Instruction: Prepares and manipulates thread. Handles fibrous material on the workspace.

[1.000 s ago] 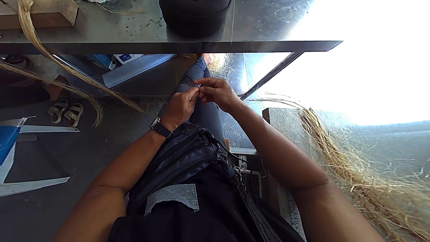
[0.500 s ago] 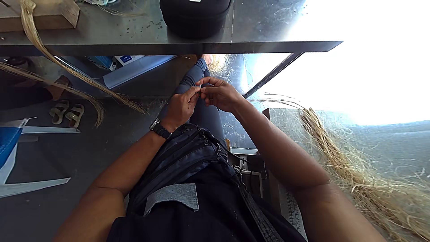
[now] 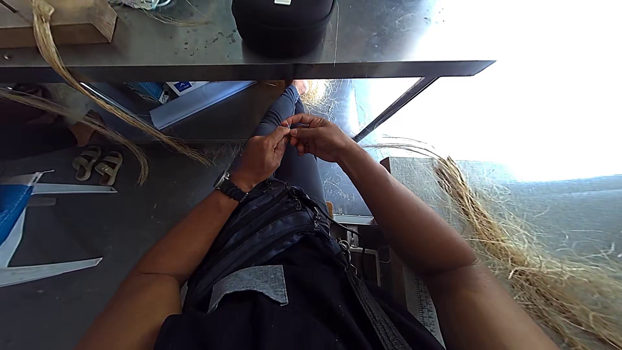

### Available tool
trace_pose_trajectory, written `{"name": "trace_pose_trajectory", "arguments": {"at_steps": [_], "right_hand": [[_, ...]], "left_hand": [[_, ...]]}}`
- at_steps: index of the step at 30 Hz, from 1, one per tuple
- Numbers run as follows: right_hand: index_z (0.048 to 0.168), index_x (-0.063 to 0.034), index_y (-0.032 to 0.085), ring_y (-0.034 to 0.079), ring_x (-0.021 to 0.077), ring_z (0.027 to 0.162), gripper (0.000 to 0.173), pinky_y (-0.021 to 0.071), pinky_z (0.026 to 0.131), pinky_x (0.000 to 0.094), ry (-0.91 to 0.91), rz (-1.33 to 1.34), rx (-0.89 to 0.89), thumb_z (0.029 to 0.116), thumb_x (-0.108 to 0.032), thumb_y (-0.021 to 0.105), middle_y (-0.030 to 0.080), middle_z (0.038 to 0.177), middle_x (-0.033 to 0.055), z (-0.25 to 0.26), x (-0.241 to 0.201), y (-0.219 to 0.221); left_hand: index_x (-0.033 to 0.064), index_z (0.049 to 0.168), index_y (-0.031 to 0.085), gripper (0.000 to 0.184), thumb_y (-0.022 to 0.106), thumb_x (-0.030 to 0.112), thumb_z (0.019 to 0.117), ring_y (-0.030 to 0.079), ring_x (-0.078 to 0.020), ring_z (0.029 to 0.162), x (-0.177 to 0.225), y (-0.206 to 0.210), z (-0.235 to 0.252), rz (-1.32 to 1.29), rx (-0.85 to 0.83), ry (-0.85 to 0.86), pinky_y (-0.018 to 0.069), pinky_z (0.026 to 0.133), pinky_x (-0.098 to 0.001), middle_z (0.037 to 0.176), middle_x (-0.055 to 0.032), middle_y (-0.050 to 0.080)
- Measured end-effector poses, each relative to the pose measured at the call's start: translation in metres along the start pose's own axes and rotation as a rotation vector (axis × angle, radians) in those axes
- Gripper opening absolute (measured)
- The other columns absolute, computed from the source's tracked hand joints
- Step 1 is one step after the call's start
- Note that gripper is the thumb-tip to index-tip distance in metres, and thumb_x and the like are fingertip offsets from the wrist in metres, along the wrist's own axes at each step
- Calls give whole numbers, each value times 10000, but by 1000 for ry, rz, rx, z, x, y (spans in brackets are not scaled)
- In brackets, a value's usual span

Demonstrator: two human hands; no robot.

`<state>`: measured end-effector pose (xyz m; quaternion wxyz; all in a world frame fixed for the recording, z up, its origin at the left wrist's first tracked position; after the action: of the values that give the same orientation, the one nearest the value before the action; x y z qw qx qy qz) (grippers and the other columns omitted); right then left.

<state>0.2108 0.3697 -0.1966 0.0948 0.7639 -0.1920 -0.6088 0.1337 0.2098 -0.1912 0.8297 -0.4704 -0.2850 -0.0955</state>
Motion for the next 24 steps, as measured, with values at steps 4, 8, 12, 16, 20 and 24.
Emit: {"name": "trace_pose_trajectory", "arguments": {"at_steps": [4,8,12,16,20,24], "right_hand": [[1263,-56,632,617,122,582,253,563,568,276,-47,18,-9,1041,-26,514,678,807,78,0,-3,-1],[1268,-47,628,611,121,577,261,561,567,278,-119,53,24,1040,-20,504,673,799,79,1,-4,1],[1308,-49,610,600,120,577,299,563,578,286,-172,68,62,1034,-13,496,659,785,67,1,-6,3],[1333,-49,601,600,127,575,318,569,588,297,-181,90,81,1039,-10,490,648,775,67,1,-6,3],[1331,-38,601,607,128,576,318,569,581,294,-193,109,72,1039,-1,481,658,780,74,2,-3,5],[1330,-35,603,611,131,576,318,572,580,297,-199,115,68,1035,-2,488,660,780,77,2,-3,5]], "left_hand": [[60,1313,650,294,514,160,1072,666,-242,677,1,-2,1,10,-1,3,550,617,-417,862,-129,700],[62,1305,656,292,504,166,1078,681,-227,702,4,-3,2,-9,16,-36,562,632,-415,905,-121,719],[74,1345,627,306,522,179,1077,547,-179,531,5,-3,1,-48,101,-116,484,508,-360,740,-80,636],[74,1443,531,385,522,204,1081,416,-156,422,6,-1,-1,-93,129,-156,406,419,-323,566,-31,473],[89,1438,537,376,527,205,1080,425,-149,425,6,2,-1,-157,129,-187,408,420,-313,578,-27,485],[112,1417,550,341,509,195,1089,463,-145,406,6,3,-3,-429,120,-259,428,389,-269,600,-55,533]]}}
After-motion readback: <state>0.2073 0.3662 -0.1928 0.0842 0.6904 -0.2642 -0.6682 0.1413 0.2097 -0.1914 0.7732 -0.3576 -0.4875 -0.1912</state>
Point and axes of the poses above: each hand's wrist, its own z-axis towards the middle knuckle, its own y-axis out of the palm, x = y × z, the point moved 4 cm from there along z, towards the middle knuckle
